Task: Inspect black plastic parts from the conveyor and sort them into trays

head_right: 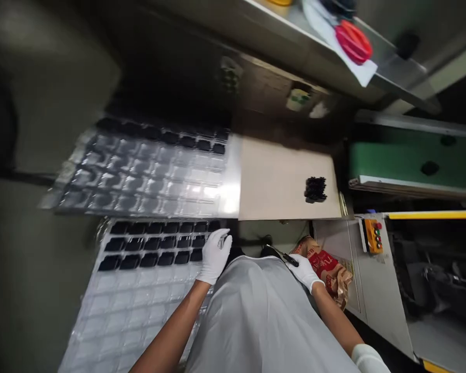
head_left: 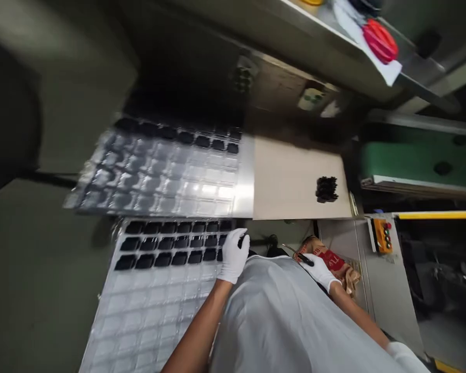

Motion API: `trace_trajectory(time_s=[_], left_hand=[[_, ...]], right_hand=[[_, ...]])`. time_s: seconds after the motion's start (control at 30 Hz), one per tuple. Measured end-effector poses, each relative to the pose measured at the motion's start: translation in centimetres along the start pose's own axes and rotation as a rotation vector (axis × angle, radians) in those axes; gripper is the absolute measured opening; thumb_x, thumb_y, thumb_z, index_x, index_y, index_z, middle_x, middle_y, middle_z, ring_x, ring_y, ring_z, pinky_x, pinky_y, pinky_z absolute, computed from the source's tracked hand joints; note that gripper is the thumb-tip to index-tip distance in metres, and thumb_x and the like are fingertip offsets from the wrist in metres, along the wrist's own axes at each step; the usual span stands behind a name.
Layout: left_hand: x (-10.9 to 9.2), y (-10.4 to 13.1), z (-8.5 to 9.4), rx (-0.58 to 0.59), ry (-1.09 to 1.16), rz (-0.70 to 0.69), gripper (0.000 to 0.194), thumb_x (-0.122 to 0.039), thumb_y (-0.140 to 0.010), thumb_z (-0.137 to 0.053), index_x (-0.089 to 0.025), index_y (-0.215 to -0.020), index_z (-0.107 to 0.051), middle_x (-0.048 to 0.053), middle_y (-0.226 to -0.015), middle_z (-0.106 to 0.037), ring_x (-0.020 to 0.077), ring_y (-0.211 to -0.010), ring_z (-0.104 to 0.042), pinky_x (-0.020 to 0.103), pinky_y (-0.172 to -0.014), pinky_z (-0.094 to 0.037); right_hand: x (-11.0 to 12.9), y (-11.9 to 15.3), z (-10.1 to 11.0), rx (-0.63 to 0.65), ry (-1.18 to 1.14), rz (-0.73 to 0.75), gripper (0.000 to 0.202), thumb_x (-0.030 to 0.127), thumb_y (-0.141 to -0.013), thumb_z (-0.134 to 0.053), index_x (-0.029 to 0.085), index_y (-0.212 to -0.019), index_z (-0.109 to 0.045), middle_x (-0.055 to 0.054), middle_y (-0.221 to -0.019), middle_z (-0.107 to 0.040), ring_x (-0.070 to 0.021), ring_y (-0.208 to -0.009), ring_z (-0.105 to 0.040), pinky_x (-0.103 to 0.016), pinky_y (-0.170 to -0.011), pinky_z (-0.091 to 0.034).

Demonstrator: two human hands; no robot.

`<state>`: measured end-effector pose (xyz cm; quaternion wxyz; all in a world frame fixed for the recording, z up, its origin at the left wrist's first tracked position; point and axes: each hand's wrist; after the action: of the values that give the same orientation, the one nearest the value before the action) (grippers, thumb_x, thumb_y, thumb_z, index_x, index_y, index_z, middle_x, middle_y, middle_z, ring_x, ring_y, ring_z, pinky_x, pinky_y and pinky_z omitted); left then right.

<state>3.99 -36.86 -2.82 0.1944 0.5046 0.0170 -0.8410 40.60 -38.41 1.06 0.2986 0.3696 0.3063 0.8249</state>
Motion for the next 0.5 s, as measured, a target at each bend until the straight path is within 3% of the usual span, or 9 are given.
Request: trace_trajectory(time_s=[0.13,0.23,0.37,0.5], left_hand=[[-3.9,-0.7,-4.6,0.366,0.021,-0.175,0.027,-0.024,-0.096,-0.056,-0.018,-0.116,-0.072,0.010,-0.121,-0.073,0.0256,-0.115,-0.068,0.043,-0.108,-0.054],[-4.8,-2.2,-6.7,0.515,-0.033,-0.184,0.031,-0.026,-0.094,-0.056,-0.017,-0.121,-0.071,0.010,-0.121,-0.072,0.0249,-0.106,-0.070,0.044,-0.102,-0.056],[-6.5,-4.9,-10.5,0.535,-0.201,-0.124,0.039,-0.034,-0.090,-0.058,-0.014,-0.121,-0.070,0.012,-0.109,-0.073,0.0271,-0.096,-0.069,0.047,-0.098,-0.056],[-10.3,-6.3,-16.7,0.440,-0.258,-0.055,0.051,-0.042,-0.089,-0.057,-0.011,-0.127,-0.068,0.015,-0.116,-0.072,0.0284,-0.100,-0.069,0.048,-0.101,-0.055]], right_hand=[[-3.7,-2.9,2.8,-0.254,-0.353,-0.014,0.053,0.044,-0.069,-0.086,0.009,-0.106,-0.075,-0.013,-0.107,-0.076,-0.0268,-0.107,-0.070,-0.047,-0.108,-0.052],[-5.8,-6.9,6.3,-0.509,-0.648,-0.089,0.065,0.050,-0.062,-0.082,0.010,-0.112,-0.071,-0.015,-0.118,-0.073,-0.0295,-0.114,-0.067,-0.043,-0.100,-0.056],[-7.2,-14.4,11.7,-0.593,-0.967,-0.157,0.056,0.036,-0.060,-0.080,0.015,-0.109,-0.062,-0.013,-0.124,-0.069,-0.0226,-0.110,-0.067,-0.035,-0.087,-0.062],[-7.2,-20.9,15.2,-0.536,-1.084,-0.162,0.044,0.027,-0.067,-0.076,0.016,-0.106,-0.059,-0.011,-0.124,-0.068,-0.0183,-0.109,-0.066,-0.031,-0.088,-0.061]])
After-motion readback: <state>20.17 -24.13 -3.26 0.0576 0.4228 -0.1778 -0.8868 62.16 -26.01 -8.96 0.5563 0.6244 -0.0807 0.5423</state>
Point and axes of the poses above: each hand's wrist, its own y-axis away from the middle knuckle, its own z-axis out of the back of the hand, x = y × z
